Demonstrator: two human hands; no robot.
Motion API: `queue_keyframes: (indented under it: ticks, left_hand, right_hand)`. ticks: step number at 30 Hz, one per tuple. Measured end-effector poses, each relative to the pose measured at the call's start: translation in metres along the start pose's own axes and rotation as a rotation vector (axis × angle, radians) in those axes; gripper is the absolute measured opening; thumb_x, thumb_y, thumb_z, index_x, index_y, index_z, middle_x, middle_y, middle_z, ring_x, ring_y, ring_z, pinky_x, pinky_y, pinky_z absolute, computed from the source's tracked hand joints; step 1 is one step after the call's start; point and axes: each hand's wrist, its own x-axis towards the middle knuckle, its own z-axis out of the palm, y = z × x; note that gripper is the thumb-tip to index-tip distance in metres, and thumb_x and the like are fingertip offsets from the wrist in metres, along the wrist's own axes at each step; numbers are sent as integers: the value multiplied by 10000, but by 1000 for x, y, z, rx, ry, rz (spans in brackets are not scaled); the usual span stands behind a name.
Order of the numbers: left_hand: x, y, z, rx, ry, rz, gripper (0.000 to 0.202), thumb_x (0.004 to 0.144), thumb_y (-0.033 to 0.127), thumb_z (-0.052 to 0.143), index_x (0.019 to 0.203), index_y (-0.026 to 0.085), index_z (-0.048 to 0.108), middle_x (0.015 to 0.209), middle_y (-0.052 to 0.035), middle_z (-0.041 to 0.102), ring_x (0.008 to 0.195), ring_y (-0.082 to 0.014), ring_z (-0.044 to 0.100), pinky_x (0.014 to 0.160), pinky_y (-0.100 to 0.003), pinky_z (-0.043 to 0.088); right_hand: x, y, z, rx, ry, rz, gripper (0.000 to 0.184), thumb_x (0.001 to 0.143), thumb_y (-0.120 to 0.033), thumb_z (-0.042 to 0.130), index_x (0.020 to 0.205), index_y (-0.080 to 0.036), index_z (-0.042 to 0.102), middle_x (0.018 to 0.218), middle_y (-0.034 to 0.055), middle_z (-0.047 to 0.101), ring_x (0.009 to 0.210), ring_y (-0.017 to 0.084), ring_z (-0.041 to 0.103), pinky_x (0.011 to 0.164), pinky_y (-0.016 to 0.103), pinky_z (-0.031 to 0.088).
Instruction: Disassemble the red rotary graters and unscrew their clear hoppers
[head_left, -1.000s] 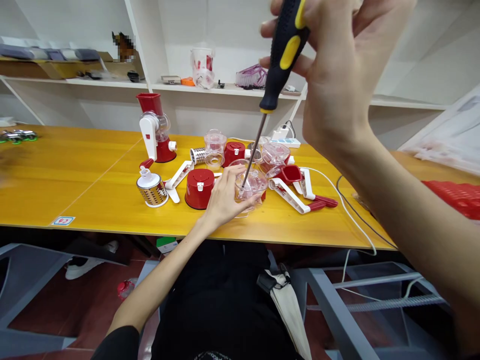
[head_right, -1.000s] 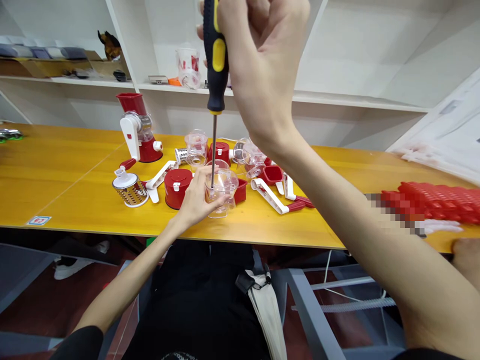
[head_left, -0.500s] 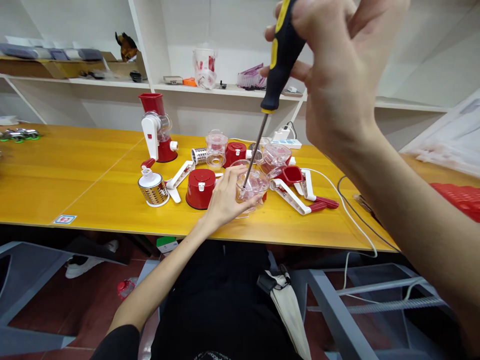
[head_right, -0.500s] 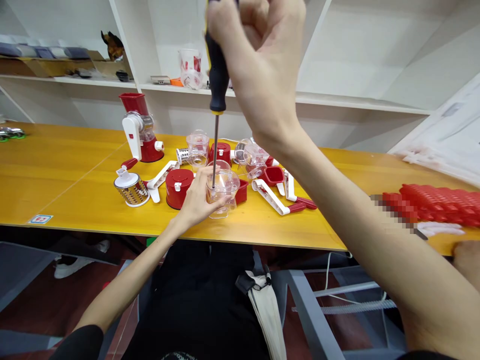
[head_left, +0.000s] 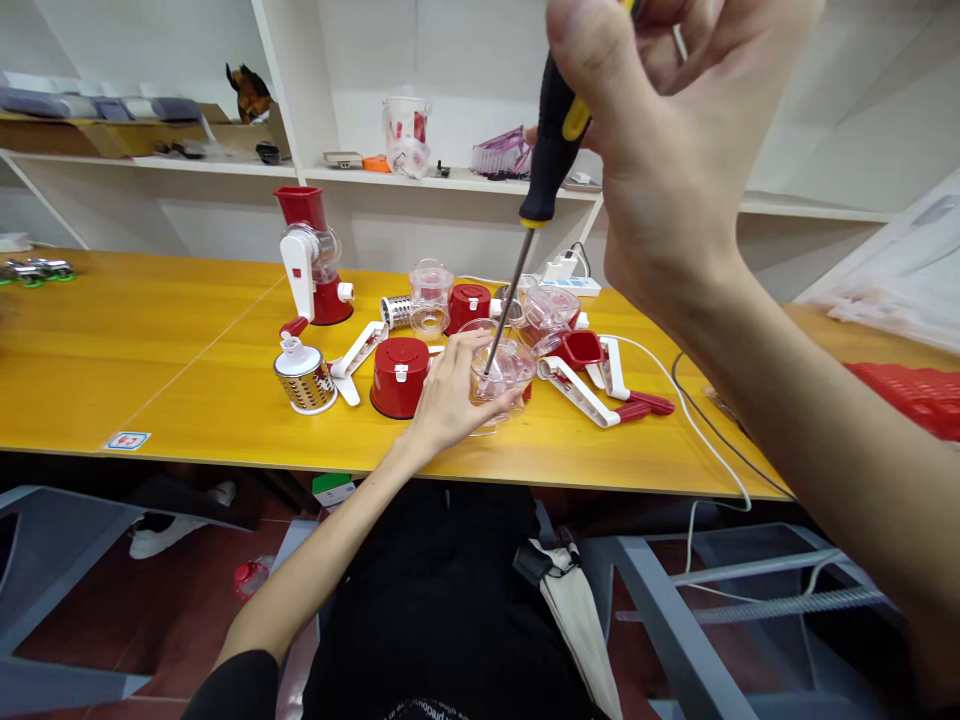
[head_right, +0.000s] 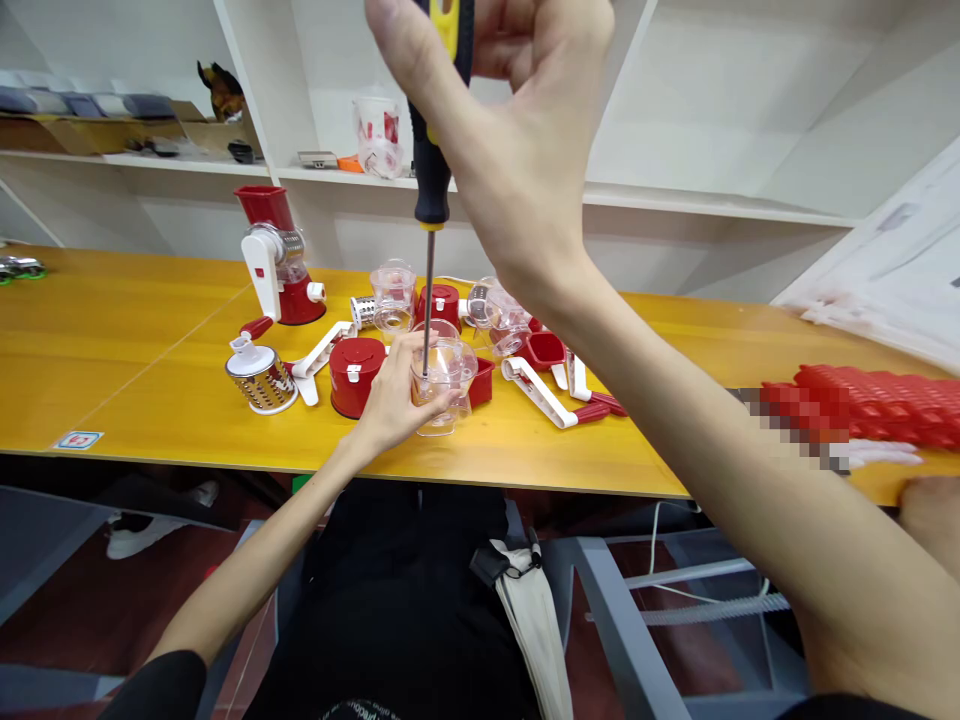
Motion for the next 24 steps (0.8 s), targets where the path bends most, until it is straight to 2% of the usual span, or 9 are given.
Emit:
queue_keyframes:
  ticks: [2, 5, 7, 11, 14, 16, 19, 22, 24]
  left_hand:
    - [0, 0, 0, -1, 3, 3, 651, 870, 625, 653, 1337, 225, 439, 1348, -124, 574, 1298, -281, 573, 1092, -489, 486]
    - [0, 0, 0, 0, -2, 3, 650, 870, 628, 651, 1339, 230, 438, 1349, -120, 572, 1302, -281, 570, 1096, -489, 483]
    - [0, 0, 0, 0, -10, -3, 648, 871, 629, 648, 1341, 237, 437, 1354, -120, 568, 1309, -283, 564, 1102, -490, 478]
    - [0, 0, 0, -5, -14, -6, 655, 871, 636, 644, 1346, 238, 433, 1357, -125, 566, 1313, -287, 559, 1107, -495, 470]
    - [0, 0, 0, -3, -15, -13, 652, 870, 644, 639, 1344, 245, 434, 1357, -124, 565, 1310, -291, 560, 1106, -502, 469]
    - [0, 0, 0, -4, -13, -12, 646, 871, 641, 640, 1341, 247, 436, 1354, -123, 568, 1308, -294, 561, 1106, -507, 465]
    - [1, 0, 0, -9, -9, -4, 646, 868, 635, 647, 1338, 244, 438, 1350, -120, 570, 1303, -291, 564, 1104, -499, 467]
    - [1, 0, 0, -7, -7, -1, 651, 868, 630, 649, 1341, 236, 438, 1350, -119, 569, 1301, -288, 564, 1104, -496, 468]
    - [1, 0, 0, -6, -8, -3, 652, 871, 630, 647, 1343, 233, 437, 1351, -120, 568, 1303, -289, 564, 1102, -496, 469]
  right_hand:
    - [1, -3, -1, -42, -6, -8, 219, 752, -246, 656, 847, -174, 473, 642, -106, 501, 629, -55, 513, 631, 112, 432]
    - [2, -2, -1, -21, 19, 45, 83, 778, -175, 553, 840, -180, 498, 600, -95, 411, 561, -65, 450, 563, 113, 366]
    - [1, 1, -1, 55, 63, 50, 77, 802, -181, 485, 869, -189, 523, 599, -80, 370, 533, -61, 397, 535, 119, 340]
    - [-2, 6, 1, 109, 67, 1, 195, 791, -238, 595, 968, -191, 526, 647, -98, 480, 635, -36, 512, 606, 120, 442]
    - [-1, 6, 1, 61, 59, -25, 279, 723, -224, 708, 933, -173, 530, 666, -117, 556, 651, -44, 536, 636, 97, 460]
    - [1, 6, 0, 29, 59, -15, 244, 722, -214, 701, 897, -170, 537, 633, -122, 540, 633, -52, 526, 626, 91, 438]
    - [1, 8, -1, 37, 76, -8, 141, 788, -185, 589, 927, -198, 567, 565, -113, 455, 600, -52, 508, 593, 106, 385]
    - [-2, 9, -1, 89, 65, -19, 169, 853, -197, 467, 999, -225, 549, 613, -96, 495, 651, -22, 560, 617, 139, 418]
    - [-4, 6, 0, 105, 49, -29, 138, 841, -231, 534, 977, -208, 521, 655, -92, 529, 709, -18, 585, 661, 136, 455]
